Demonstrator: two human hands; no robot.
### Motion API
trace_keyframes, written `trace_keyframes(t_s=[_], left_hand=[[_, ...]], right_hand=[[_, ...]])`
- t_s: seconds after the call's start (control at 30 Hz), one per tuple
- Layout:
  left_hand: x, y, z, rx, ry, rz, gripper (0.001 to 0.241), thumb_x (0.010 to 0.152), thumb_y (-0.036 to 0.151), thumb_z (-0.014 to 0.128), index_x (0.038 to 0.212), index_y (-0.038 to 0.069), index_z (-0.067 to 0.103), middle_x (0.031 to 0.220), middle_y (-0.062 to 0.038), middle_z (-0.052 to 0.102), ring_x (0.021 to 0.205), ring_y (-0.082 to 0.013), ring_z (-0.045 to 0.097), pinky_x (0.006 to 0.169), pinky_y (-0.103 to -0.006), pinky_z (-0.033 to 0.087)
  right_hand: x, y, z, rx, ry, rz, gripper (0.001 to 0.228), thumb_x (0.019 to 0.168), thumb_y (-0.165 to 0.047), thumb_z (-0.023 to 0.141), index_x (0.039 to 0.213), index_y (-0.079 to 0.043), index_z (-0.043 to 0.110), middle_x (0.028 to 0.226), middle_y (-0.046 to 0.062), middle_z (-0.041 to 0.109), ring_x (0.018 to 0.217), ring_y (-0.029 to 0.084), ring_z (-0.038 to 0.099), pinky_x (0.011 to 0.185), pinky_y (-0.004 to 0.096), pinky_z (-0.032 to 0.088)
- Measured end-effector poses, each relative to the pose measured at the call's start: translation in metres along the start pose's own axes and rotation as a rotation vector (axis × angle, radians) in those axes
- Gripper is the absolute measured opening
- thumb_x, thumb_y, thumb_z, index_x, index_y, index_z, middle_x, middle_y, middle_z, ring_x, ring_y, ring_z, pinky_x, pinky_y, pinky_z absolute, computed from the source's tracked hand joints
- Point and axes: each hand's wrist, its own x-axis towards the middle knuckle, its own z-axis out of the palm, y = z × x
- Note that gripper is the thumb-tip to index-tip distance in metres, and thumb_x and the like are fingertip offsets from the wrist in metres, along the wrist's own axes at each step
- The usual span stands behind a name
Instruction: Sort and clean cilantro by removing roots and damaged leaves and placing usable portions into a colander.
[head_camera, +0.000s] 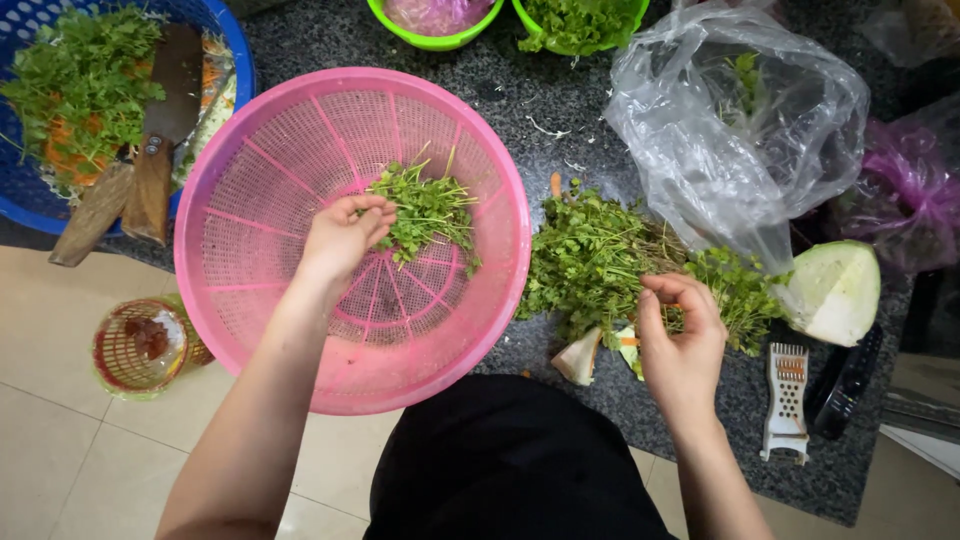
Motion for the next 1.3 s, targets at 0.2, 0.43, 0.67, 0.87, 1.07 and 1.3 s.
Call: trace_keyframes(t_s=[0.2,0.43,0.67,0.87,1.07,1.3], left_hand=[[-0.007,-0.052,0.012,0.358,-0.214,0.145,0.028,0.096,0.007,0.066,0.124,0.005,0.069,0.121,-0.011,0.075,0.112,-0.0222,0.068,0.097,-0.0325,0.053],[-0.020,-0.021,0.004,1.141,-0.068,0.012,0.026,0.095,0.016,0.061,0.114,0.016,0.079,0.115,-0.015,0.074,0.106,-0.0301,0.070,0.099,-0.0418,0.053],[0.021,0.035,0.005,1.022,0.236,0.248,0.022,0.097,0.017,0.059,0.109,0.016,0.078,0.113,-0.016,0.074,0.103,-0.0322,0.071,0.094,-0.0448,0.054],[0.049,-0.012,0.012,1.243,-0.137,0.234,0.027,0.093,0.011,0.059,0.108,0.020,0.079,0.115,-0.013,0.074,0.101,-0.0312,0.072,0.095,-0.0431,0.054],[0.049,-0.021,0.002,1.119,-0.109,0.064,0.030,0.092,0.007,0.058,0.107,0.021,0.080,0.109,-0.010,0.076,0.098,-0.0259,0.075,0.094,-0.0408,0.056],[0.058,-0.008,-0.010,1.086,0.164,0.295,0.023,0.090,0.014,0.068,0.110,0.020,0.078,0.111,-0.013,0.073,0.101,-0.0310,0.070,0.089,-0.0454,0.055]], right_hand=[[0.002,-0.009,0.002,-0.029,-0.028,-0.002,0.011,0.096,-0.004,0.069,0.106,-0.001,0.072,0.114,0.010,0.070,0.095,0.015,0.064,0.091,0.029,0.052],[0.001,-0.008,0.002,-0.031,-0.042,-0.018,0.011,0.096,-0.004,0.070,0.106,-0.001,0.072,0.113,0.010,0.070,0.096,0.015,0.064,0.090,0.030,0.052],[0.005,-0.012,0.001,-0.032,-0.057,-0.001,0.012,0.095,-0.005,0.069,0.106,-0.001,0.072,0.111,0.010,0.071,0.093,0.016,0.066,0.087,0.030,0.053],[0.007,-0.009,0.000,-0.052,-0.041,0.001,0.012,0.096,-0.005,0.069,0.106,-0.001,0.072,0.111,0.010,0.071,0.096,0.017,0.066,0.089,0.031,0.053],[0.001,-0.001,0.004,-0.057,-0.049,0.035,0.012,0.095,-0.006,0.070,0.106,-0.001,0.072,0.108,0.010,0.072,0.094,0.017,0.066,0.089,0.031,0.053],[0.002,-0.007,0.006,-0.049,-0.050,0.021,0.012,0.095,-0.006,0.071,0.106,-0.001,0.073,0.107,0.009,0.072,0.094,0.016,0.066,0.089,0.031,0.053]])
